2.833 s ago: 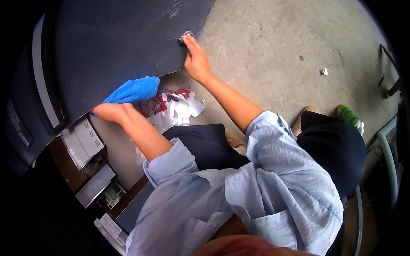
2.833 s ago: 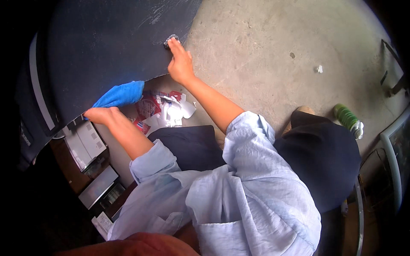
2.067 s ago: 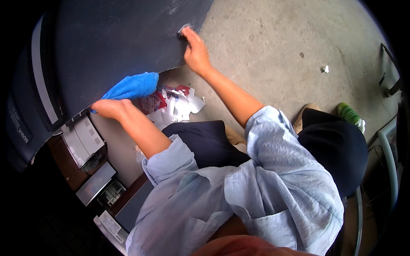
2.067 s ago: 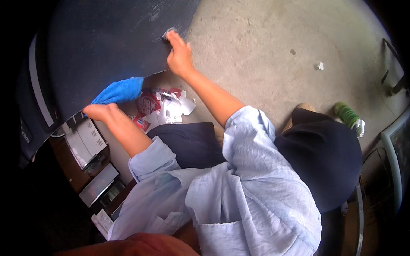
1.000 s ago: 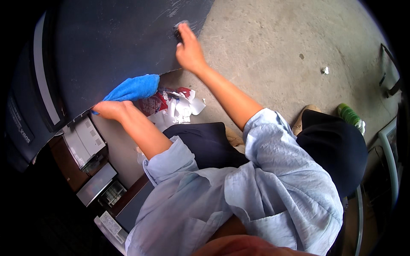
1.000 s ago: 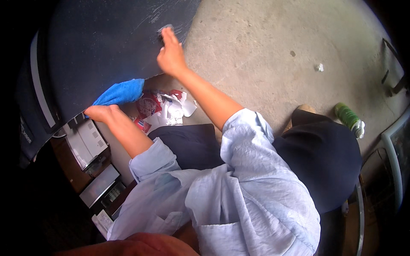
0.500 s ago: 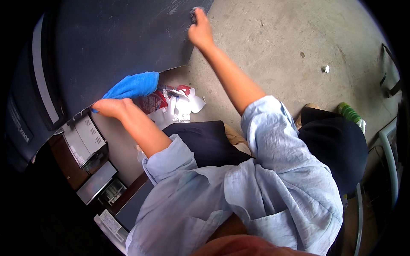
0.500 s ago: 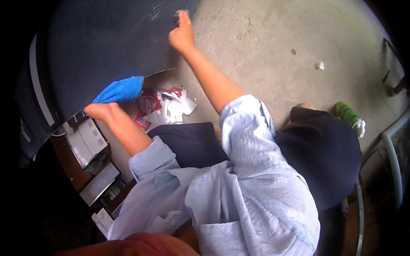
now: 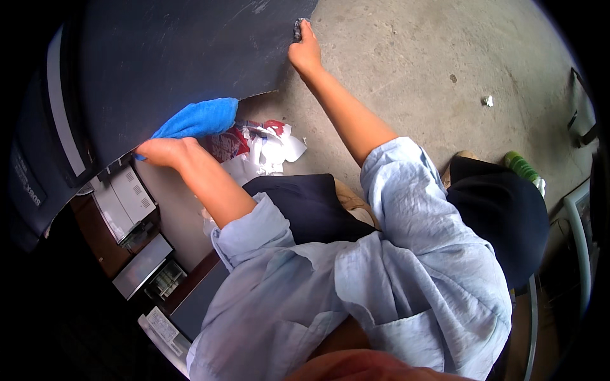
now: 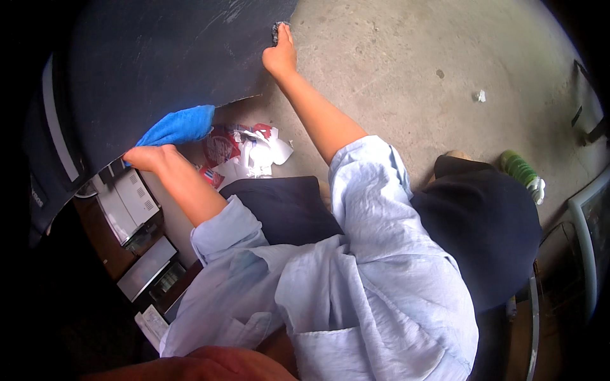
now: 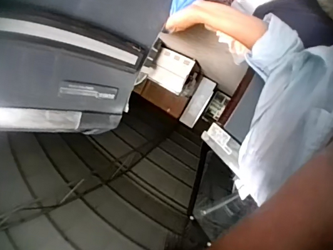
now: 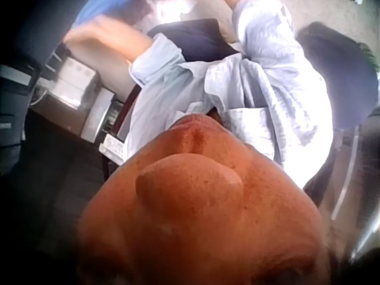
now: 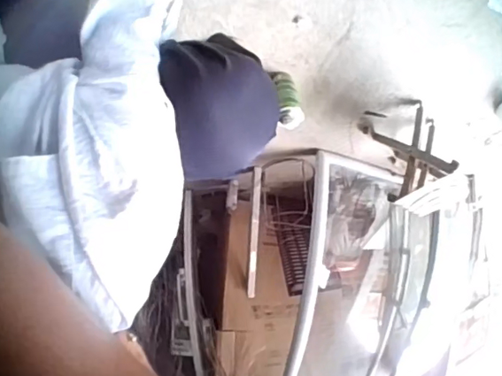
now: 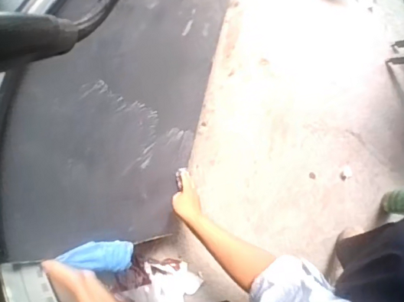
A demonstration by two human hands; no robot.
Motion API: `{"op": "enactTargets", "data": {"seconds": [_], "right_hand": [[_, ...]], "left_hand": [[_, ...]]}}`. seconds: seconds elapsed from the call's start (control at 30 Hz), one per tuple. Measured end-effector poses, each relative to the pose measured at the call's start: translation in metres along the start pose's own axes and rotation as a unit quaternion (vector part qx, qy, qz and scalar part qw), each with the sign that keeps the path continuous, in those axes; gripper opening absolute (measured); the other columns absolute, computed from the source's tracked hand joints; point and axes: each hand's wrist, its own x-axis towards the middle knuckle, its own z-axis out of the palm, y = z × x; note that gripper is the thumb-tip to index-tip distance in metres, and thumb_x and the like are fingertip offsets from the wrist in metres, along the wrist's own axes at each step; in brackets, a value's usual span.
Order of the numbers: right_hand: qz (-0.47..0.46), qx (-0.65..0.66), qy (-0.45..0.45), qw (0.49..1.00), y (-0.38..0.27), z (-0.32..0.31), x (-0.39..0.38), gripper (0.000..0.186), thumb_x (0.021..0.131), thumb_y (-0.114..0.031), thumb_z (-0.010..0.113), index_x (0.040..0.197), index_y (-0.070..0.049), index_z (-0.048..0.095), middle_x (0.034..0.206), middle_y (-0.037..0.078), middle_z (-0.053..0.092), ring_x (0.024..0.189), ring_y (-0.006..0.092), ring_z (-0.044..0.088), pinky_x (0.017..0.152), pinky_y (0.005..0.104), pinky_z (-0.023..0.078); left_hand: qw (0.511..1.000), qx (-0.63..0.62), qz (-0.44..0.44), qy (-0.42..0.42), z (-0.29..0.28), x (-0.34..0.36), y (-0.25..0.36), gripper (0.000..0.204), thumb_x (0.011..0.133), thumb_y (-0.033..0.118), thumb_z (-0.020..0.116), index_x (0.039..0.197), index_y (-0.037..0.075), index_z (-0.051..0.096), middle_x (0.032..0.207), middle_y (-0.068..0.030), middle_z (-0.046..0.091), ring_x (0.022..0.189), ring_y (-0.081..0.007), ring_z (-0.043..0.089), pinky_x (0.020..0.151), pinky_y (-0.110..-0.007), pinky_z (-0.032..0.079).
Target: The person applies a substance and rubs it onto a grey body panel using their fingers, then wipes the area with a blue cloth.
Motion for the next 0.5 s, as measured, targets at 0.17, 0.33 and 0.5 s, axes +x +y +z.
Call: {"op": "enactTargets", "data": {"seconds": [0.17, 0.33, 0.5], "right_hand": [[-0.057, -0.004, -0.122, 0.991, -0.021, 0.021, -0.103, 0.068, 0.079, 0.009, 0.042, 0.146, 0.004, 0.036, 0.154, 0.026, 0.031, 0.144, 0.0368, 0.03, 0.12, 0.0387, 0.024], [0.014, 0.0, -0.055, 0.998, 0.014, 0.005, -0.033, 0.068, 0.079, 0.006, 0.042, 0.147, 0.004, 0.034, 0.153, 0.026, 0.032, 0.143, 0.0367, 0.031, 0.119, 0.0378, 0.024], [-0.004, -0.04, -0.067, 0.997, 0.026, 0.021, -0.066, 0.07, 0.08, 0.003, 0.043, 0.148, 0.005, 0.03, 0.154, 0.027, 0.029, 0.144, 0.0375, 0.029, 0.119, 0.0389, 0.024]], "left_hand": [[1.0, -0.01, -0.021, -0.004, -0.02, 0.0, 0.013, 0.059, 0.093, 0.04, 0.05, 0.125, -0.008, 0.056, 0.129, -0.0204, 0.059, 0.113, -0.0343, 0.061, 0.102, -0.042, 0.048], [0.999, -0.015, -0.018, -0.032, -0.001, -0.005, 0.002, 0.06, 0.093, 0.041, 0.05, 0.127, -0.008, 0.055, 0.13, -0.0205, 0.059, 0.113, -0.0345, 0.061, 0.102, -0.043, 0.048], [1.0, -0.008, -0.011, -0.014, -0.007, 0.001, 0.0, 0.06, 0.093, 0.041, 0.05, 0.129, -0.007, 0.054, 0.131, -0.0199, 0.058, 0.115, -0.0344, 0.06, 0.103, -0.043, 0.047]]}}
